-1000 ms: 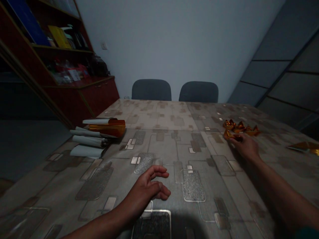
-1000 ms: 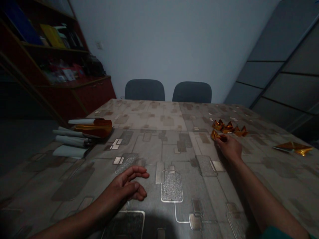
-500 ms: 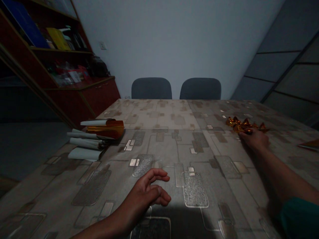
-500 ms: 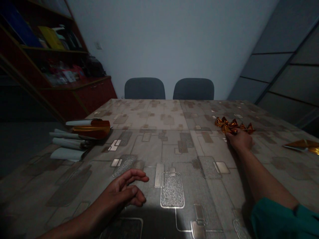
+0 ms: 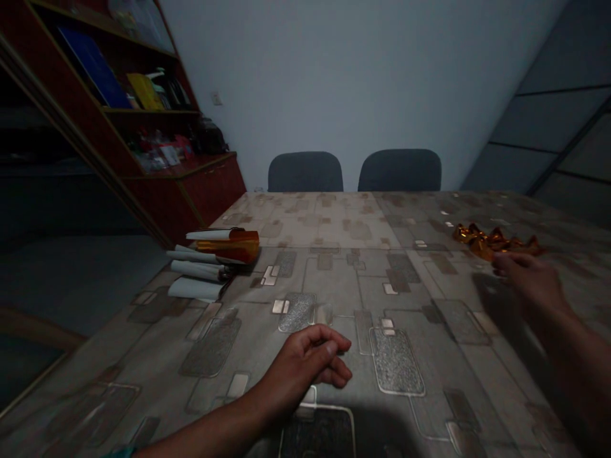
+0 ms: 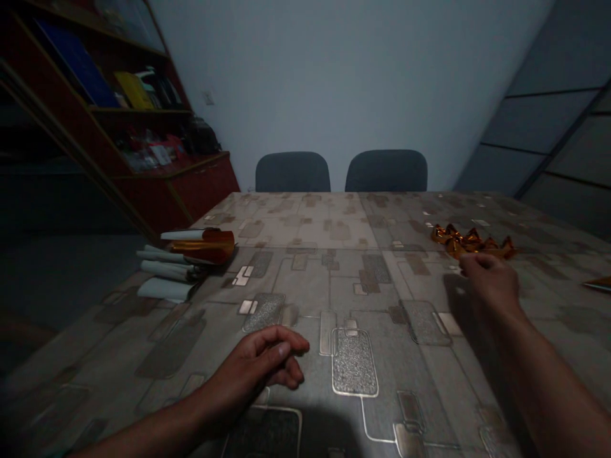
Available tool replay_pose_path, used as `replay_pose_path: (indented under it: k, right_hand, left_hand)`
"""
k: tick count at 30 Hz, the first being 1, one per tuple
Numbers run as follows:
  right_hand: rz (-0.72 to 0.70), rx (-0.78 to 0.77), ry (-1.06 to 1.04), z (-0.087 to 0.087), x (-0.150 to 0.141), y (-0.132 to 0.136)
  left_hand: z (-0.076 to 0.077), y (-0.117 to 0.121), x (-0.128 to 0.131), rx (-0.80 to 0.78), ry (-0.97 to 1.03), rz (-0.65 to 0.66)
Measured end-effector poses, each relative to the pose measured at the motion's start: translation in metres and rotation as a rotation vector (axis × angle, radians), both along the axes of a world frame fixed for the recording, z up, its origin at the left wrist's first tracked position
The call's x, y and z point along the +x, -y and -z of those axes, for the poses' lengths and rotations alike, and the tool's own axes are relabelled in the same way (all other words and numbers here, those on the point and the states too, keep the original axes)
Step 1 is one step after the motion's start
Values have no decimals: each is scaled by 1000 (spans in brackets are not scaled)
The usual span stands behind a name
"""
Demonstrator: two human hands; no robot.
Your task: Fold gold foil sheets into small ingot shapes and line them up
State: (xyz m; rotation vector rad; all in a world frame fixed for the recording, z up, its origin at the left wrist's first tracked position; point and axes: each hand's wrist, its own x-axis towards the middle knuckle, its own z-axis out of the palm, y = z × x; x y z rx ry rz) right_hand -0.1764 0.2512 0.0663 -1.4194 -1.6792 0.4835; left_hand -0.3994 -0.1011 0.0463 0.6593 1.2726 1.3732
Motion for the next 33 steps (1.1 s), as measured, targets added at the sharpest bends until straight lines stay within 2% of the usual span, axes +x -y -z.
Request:
replay_pose_path:
  k: [2, 3, 5, 7, 9, 11, 12, 14, 17, 20, 28, 30, 33]
  right_hand:
    - [-111, -93, -109, -4, -12, 29]
    - [-169, -120, -152, -7, -19, 45]
    - [-304, -170, -193, -15, -37, 83]
    - [-470, -263, -221, -22, -55, 123]
    - [-629, -338, -265, -26, -70, 156]
    - [-794, -427, -265, -25, -80, 178]
    - [-850, -468, -264, -22, -83, 184]
    - [-915, -503, -250, -14, -84, 187]
    - [-928, -594, -272, -1, -80, 181]
    - [-920, -654, -309, 5, -76, 177]
    - [-929, -627, -287, 9, -75, 177]
    - [-917, -624, -310, 9, -76, 176]
    - [-907, -633, -308, 5, -77, 176]
  left_hand:
    - [-12, 0, -6, 51, -206, 20]
    - [-19, 0, -13, 95, -389, -13]
    - [-34, 0, -36, 175, -870, -74]
    - [-45, 2, -69, 196, -1309, -126]
    - [-51, 6, -108, 68, -1661, -230]
    - [-51, 13, -143, -130, -1887, -305]
    - [-49, 17, -157, -214, -1945, -338]
    - [-47, 27, -178, -321, -2003, -296]
    - [-46, 41, -192, -376, -2010, -211]
    - [-49, 48, -196, -401, -1992, -186]
    - [-63, 52, -191, -443, -1978, -152]
    - [-64, 55, -190, -439, -1970, -134]
    - [-63, 57, -190, -442, -1970, -174]
